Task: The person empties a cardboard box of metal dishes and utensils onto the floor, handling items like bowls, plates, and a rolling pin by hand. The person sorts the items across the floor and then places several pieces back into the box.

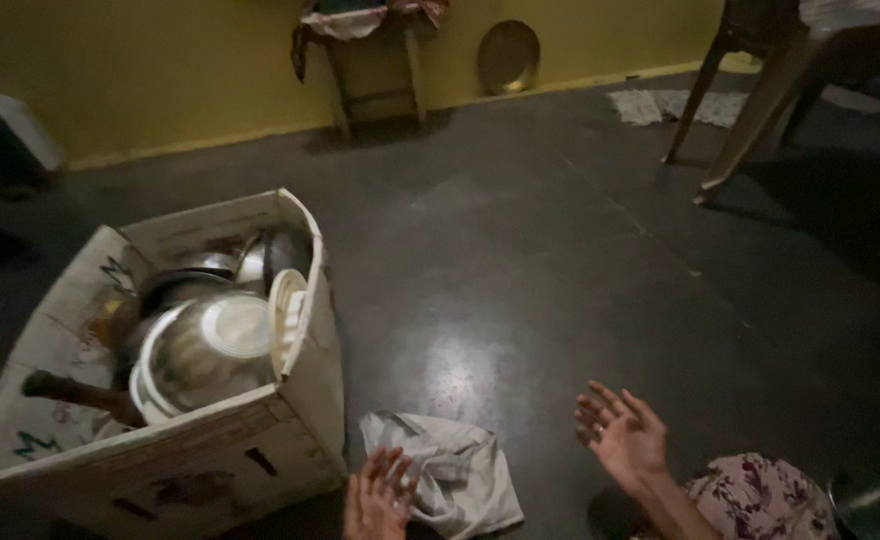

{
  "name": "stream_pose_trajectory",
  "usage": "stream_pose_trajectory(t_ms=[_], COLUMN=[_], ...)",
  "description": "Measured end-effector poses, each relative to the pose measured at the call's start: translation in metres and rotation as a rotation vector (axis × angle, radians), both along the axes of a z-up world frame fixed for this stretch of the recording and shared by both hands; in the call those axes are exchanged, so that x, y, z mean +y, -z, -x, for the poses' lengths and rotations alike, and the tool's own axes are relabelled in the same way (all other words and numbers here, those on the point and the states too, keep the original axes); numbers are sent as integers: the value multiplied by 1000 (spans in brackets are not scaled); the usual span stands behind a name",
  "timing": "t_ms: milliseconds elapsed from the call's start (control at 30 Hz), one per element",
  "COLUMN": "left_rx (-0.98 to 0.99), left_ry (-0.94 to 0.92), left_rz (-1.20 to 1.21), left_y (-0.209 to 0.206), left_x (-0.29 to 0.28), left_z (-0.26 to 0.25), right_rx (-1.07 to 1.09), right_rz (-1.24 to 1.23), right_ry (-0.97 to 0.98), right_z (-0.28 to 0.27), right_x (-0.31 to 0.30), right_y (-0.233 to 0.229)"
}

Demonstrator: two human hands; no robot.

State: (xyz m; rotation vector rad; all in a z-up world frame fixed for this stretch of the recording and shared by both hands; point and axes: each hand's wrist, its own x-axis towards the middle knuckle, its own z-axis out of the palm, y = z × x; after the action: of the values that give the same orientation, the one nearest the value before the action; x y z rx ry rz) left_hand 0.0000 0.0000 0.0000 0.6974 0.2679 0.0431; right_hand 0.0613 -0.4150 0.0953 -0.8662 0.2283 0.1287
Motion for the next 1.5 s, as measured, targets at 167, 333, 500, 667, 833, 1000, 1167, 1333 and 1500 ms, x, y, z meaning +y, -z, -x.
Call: stream_pose_trajectory(t_ms=[167, 333, 500, 667, 833, 1000, 1167, 1333, 1500], left_rx=[-259, -416, -479, -364, -166, -3, 243, 274, 279], left_ry=[-6, -45, -255, -458, -614, -694, -545, -548, -584], left_rz=[-134, -748, -1075, -1317, -1652, -1914, -2058, -2024, -1964], left_y=[-96, -251, -358, -373, -349, -313, -302, -308, -304], left_x=[-7, 16, 64, 129, 188, 222, 224, 219, 224], left_z=[6, 40, 41, 17, -16, -41, -54, -48, -48], right_rx=[-61, -33, -370, -503, -787, -1094, -1185, -1106, -1174], right_rz=[-4, 550, 847, 920, 1046, 1054, 976, 1034, 1673], right_ry=[-119, -216, -354, -434, -422, -257, -212, -257, -189], right_z=[7, 17, 24, 18, 17, 9, -9, -35, -39], right_x=[15, 66, 146, 218, 276, 323, 361, 405, 446], right_y=[-35, -76, -118, -160, -203, -234, -249, -246, -222])
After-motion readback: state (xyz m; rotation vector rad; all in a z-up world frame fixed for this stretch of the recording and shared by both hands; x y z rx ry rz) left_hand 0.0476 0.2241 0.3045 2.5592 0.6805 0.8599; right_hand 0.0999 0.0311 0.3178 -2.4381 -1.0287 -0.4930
